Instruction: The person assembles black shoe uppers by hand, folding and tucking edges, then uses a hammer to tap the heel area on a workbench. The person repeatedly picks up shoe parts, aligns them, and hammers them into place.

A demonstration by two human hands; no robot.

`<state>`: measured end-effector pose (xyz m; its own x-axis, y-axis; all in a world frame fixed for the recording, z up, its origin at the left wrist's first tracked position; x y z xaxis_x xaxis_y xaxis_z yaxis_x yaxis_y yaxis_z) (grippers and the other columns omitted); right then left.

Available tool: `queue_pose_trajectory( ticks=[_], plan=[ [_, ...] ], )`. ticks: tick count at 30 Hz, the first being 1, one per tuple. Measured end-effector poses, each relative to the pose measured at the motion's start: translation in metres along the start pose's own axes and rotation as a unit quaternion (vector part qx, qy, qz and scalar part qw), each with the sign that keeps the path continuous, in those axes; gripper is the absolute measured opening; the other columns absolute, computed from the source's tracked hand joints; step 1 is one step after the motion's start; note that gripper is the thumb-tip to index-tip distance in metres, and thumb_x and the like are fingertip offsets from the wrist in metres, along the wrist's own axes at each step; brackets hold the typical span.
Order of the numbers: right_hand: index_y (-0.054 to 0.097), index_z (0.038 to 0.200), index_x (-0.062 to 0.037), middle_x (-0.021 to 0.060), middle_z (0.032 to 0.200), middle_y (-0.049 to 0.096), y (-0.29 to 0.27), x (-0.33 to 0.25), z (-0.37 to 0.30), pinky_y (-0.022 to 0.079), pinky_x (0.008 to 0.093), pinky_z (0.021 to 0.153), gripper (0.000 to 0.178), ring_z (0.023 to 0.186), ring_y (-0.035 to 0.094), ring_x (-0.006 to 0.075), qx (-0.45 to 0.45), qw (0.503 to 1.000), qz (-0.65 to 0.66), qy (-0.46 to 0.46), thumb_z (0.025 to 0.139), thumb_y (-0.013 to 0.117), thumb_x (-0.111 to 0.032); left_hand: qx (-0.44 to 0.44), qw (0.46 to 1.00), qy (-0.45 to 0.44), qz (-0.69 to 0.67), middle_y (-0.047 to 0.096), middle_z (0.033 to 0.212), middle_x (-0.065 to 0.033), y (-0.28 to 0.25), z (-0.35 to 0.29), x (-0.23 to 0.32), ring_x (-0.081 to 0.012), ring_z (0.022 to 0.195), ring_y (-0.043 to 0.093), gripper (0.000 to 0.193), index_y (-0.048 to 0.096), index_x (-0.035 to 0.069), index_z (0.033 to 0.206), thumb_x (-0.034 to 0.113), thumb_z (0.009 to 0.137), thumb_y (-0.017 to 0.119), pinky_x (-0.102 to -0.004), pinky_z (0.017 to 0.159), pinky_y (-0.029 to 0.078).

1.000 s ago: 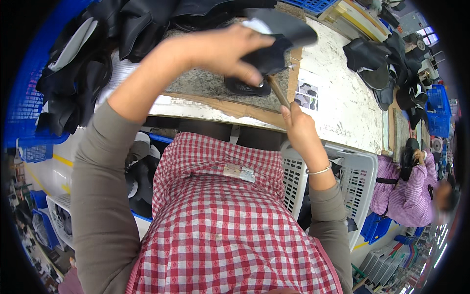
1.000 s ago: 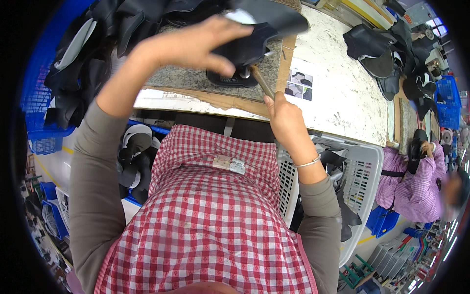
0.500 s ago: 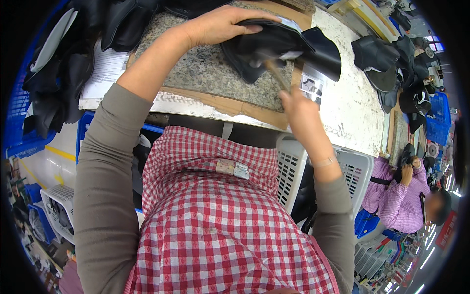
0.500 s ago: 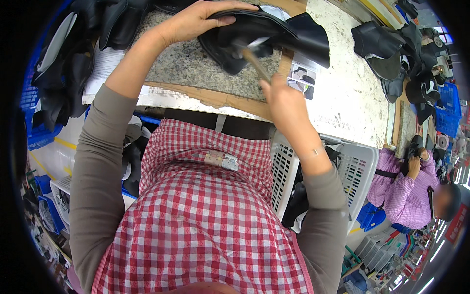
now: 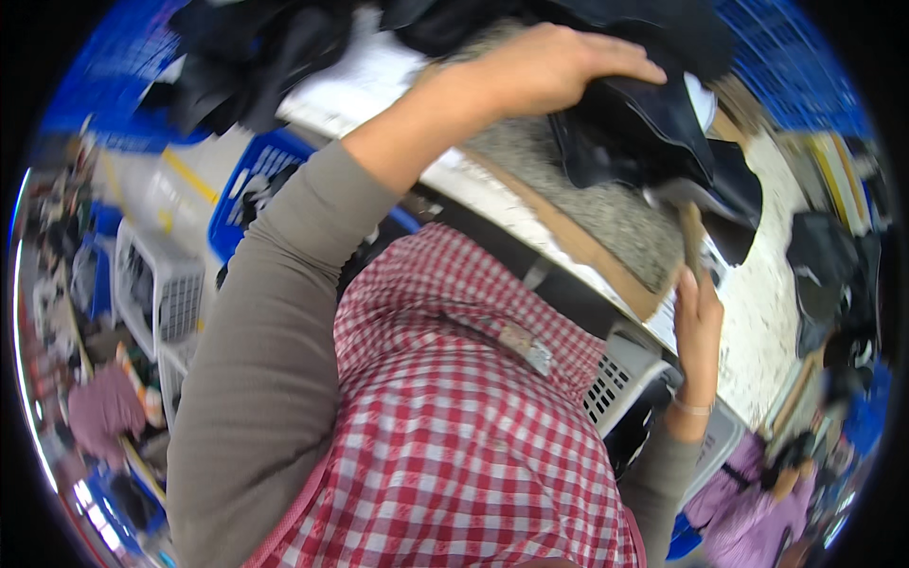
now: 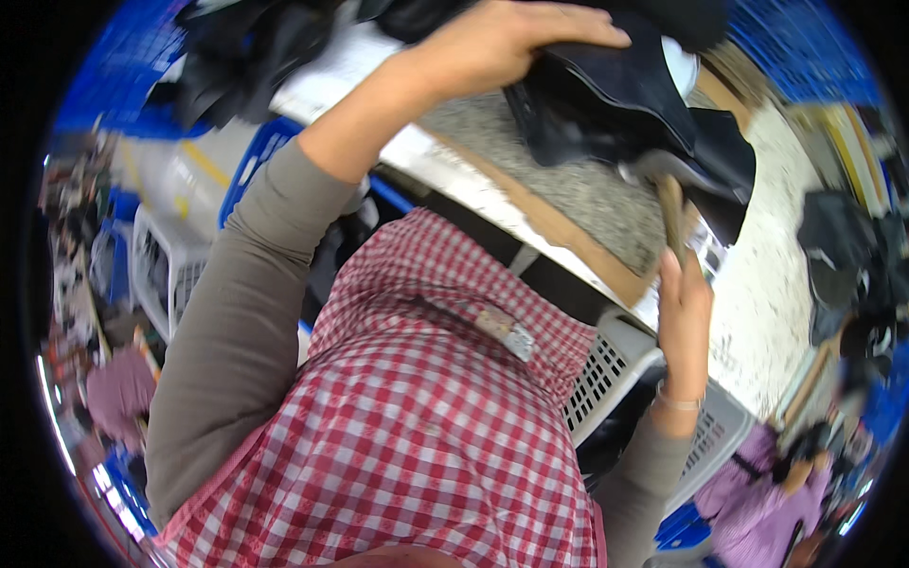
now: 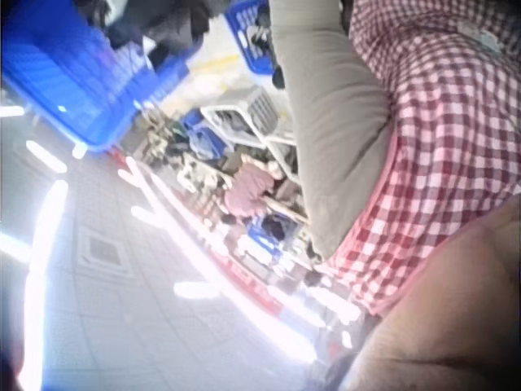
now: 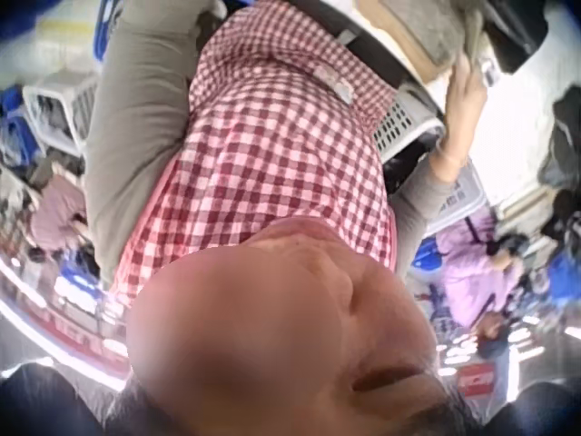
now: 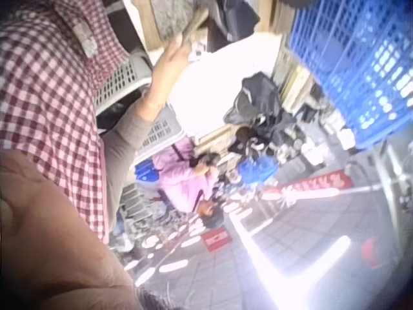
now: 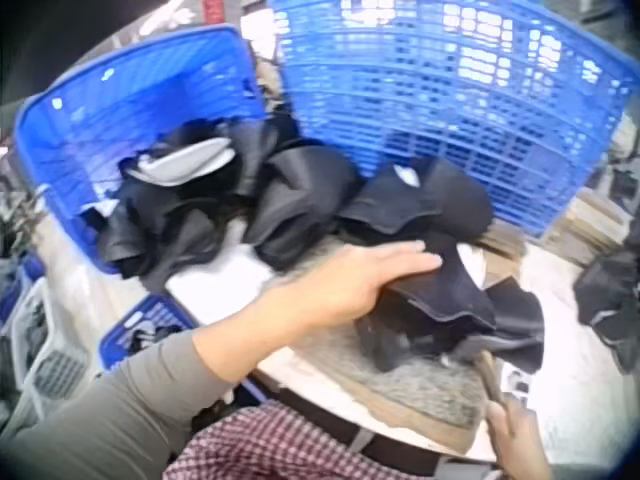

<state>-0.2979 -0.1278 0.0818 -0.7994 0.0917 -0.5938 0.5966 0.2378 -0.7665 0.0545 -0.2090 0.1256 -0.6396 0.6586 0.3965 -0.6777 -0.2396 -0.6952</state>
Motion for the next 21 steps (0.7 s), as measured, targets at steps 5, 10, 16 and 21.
queue_pose_trajectory(
  ticks=[5, 10, 16, 21],
  plan=[
    [0.058, 0.101, -0.0054, -0.0065, 0.065, 0.043, 0.004, 0.021, -0.047, 0.027, 0.0221, 0.046, 0.033, 0.053, 0.036, 0.0021, -0.072, 0.982, 0.177, -0.007, 0.111, 0.053, -0.037, 0.137, 0.970, -0.116, 0.162, 0.070, 0.130, -0.0180, -0.187, -0.159, 0.007, -0.0328, 0.121, 0.069, 0.051, 0.072, 0.012, 0.129, -0.011, 0.089, 0.051, -0.0371, 0.104, 0.053],
    [0.054, 0.093, -0.0079, -0.0075, 0.064, 0.041, 0.008, 0.000, -0.050, 0.024, 0.0207, 0.045, 0.038, 0.052, 0.033, 0.0011, -0.088, 0.974, 0.203, -0.035, 0.112, 0.051, -0.041, 0.127, 0.863, -0.307, 0.382, 0.057, 0.151, -0.0189, -0.224, -0.366, 0.084, -0.0353, 0.140, 0.055, 0.069, 0.065, 0.017, 0.142, -0.019, 0.087, 0.046, -0.0398, 0.115, 0.046],
    [0.059, 0.098, -0.0061, -0.0078, 0.065, 0.045, 0.021, -0.036, -0.047, 0.032, 0.0215, 0.046, 0.033, 0.053, 0.039, 0.0026, -0.102, 0.976, 0.184, -0.053, 0.111, 0.054, -0.036, -0.404, 0.594, -0.678, 0.158, 0.022, 0.171, -0.0215, -0.052, -0.520, 0.097, -0.0436, 0.144, 0.047, 0.088, 0.036, 0.036, 0.161, -0.002, 0.088, 0.063, -0.0436, 0.116, 0.043],
    [0.059, 0.105, 0.0015, 0.0169, 0.067, 0.058, 0.027, -0.035, -0.054, 0.049, 0.0397, 0.059, 0.042, 0.060, 0.058, 0.0253, -0.075, 0.986, 0.043, -0.145, 0.109, 0.056, -0.040, -0.119, 0.842, -0.508, 0.138, 0.071, 0.110, -0.0282, -0.061, -0.371, 0.004, -0.0414, 0.109, 0.070, 0.048, 0.061, 0.003, 0.136, 0.014, 0.091, 0.072, -0.0461, 0.094, 0.055]
  ],
)
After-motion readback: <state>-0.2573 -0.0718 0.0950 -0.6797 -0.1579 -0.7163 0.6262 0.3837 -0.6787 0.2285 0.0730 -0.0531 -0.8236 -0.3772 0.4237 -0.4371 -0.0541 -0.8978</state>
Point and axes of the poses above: each hand's wrist, its own z-axis towards the middle knuckle, its own y-axis out of the palm, x = y × z, the point moved 1 cm from there along z, towards the middle knuckle
